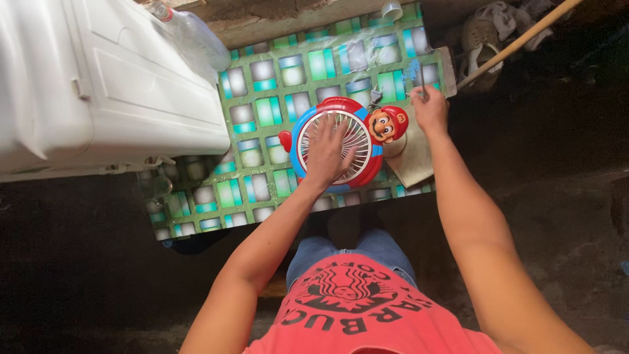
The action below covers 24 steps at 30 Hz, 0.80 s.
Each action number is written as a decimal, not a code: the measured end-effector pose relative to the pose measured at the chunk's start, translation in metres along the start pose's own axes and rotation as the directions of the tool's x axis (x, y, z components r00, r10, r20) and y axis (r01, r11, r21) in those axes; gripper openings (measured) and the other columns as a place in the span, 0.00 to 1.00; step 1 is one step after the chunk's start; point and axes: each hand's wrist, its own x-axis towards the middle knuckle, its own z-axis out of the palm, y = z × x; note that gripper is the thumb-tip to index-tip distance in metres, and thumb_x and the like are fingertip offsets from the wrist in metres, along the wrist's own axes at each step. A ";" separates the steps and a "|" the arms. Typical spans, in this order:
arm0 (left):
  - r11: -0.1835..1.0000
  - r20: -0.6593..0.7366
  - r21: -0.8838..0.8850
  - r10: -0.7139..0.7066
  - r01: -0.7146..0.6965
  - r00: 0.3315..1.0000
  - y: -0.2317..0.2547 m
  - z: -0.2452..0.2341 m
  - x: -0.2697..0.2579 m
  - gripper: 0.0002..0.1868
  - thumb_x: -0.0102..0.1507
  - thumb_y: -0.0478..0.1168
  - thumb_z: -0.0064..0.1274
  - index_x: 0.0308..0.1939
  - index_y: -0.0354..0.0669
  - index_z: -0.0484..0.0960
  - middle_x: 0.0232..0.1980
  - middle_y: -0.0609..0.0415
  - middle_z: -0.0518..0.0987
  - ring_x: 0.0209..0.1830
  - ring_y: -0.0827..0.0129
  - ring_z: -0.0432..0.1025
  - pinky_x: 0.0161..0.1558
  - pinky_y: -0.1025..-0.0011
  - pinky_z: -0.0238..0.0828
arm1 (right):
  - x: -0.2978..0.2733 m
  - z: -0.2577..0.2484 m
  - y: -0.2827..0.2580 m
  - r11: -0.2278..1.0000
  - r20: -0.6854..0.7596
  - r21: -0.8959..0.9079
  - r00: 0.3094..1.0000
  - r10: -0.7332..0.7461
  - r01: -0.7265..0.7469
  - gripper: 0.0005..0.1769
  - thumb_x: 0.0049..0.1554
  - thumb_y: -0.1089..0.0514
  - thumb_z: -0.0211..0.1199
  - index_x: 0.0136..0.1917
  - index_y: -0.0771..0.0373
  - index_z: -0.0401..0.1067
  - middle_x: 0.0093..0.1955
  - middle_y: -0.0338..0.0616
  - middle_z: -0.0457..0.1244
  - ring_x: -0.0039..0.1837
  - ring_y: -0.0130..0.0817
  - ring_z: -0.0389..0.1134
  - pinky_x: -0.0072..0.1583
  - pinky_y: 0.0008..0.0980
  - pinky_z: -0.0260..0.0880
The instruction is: The person uses a screwdriver to remove screws from the front grille of a red Mario-themed fan. They then detach the grille to expose the fan blades and motor.
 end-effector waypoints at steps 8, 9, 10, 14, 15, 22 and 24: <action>0.999 -0.036 -0.049 -0.004 0.002 0.999 0.002 -0.032 -0.078 0.54 0.51 0.62 0.69 0.76 0.52 0.61 0.81 0.36 0.51 0.83 0.41 0.41 0.73 0.27 0.33 | -0.159 0.002 -0.055 0.796 0.057 0.333 0.853 0.518 -0.506 0.21 0.64 0.46 0.55 0.57 0.65 0.73 0.47 0.43 0.71 0.27 0.28 0.60 0.27 0.32 0.57; 0.998 0.014 -0.053 0.020 -0.019 1.000 0.007 -0.030 -0.086 0.58 0.49 0.63 0.70 0.78 0.54 0.59 0.81 0.36 0.49 0.83 0.41 0.40 0.72 0.25 0.33 | -0.174 0.008 -0.060 0.747 0.156 0.440 0.861 0.483 -0.499 0.23 0.66 0.45 0.53 0.58 0.68 0.71 0.48 0.44 0.72 0.24 0.26 0.56 0.26 0.28 0.54; 1.000 0.024 0.005 0.030 -0.030 0.999 0.008 -0.027 -0.088 0.60 0.47 0.63 0.71 0.78 0.56 0.57 0.81 0.37 0.49 0.83 0.41 0.40 0.71 0.24 0.32 | -0.183 0.012 -0.064 0.704 0.210 0.498 0.858 0.468 -0.506 0.24 0.66 0.44 0.53 0.57 0.68 0.71 0.46 0.43 0.72 0.24 0.24 0.55 0.26 0.28 0.54; 0.986 0.059 0.161 0.031 -0.040 0.998 0.009 -0.012 -0.092 0.65 0.44 0.62 0.73 0.80 0.61 0.53 0.83 0.37 0.45 0.84 0.40 0.38 0.70 0.22 0.33 | -0.213 0.034 -0.075 0.693 0.334 0.503 0.856 0.394 -0.516 0.22 0.67 0.43 0.55 0.52 0.66 0.70 0.34 0.41 0.60 0.23 0.23 0.53 0.27 0.28 0.55; 0.982 0.059 0.184 0.026 -0.037 0.998 0.008 -0.011 -0.091 0.66 0.43 0.61 0.73 0.80 0.62 0.53 0.83 0.36 0.44 0.84 0.39 0.37 0.70 0.22 0.34 | -0.215 0.036 -0.077 0.735 0.343 0.456 0.862 0.374 -0.501 0.21 0.67 0.43 0.57 0.51 0.66 0.69 0.29 0.42 0.54 0.24 0.24 0.54 0.28 0.29 0.56; 0.992 0.033 0.114 0.049 -0.052 0.998 -0.005 -0.019 -0.085 0.62 0.44 0.63 0.72 0.78 0.68 0.57 0.81 0.35 0.47 0.81 0.40 0.44 0.70 0.26 0.41 | -0.203 0.030 -0.091 0.656 0.427 0.564 0.857 0.289 -0.502 0.15 0.64 0.45 0.61 0.47 0.58 0.70 0.34 0.29 0.59 0.29 0.17 0.56 0.33 0.22 0.59; 0.994 0.004 0.086 0.070 -0.070 0.998 -0.009 -0.025 -0.082 0.59 0.45 0.66 0.71 0.77 0.69 0.59 0.80 0.34 0.50 0.79 0.40 0.48 0.69 0.27 0.43 | -0.197 0.025 -0.100 0.658 0.430 0.593 0.873 0.231 -0.465 0.14 0.64 0.45 0.63 0.46 0.57 0.70 0.33 0.29 0.59 0.29 0.17 0.55 0.33 0.22 0.58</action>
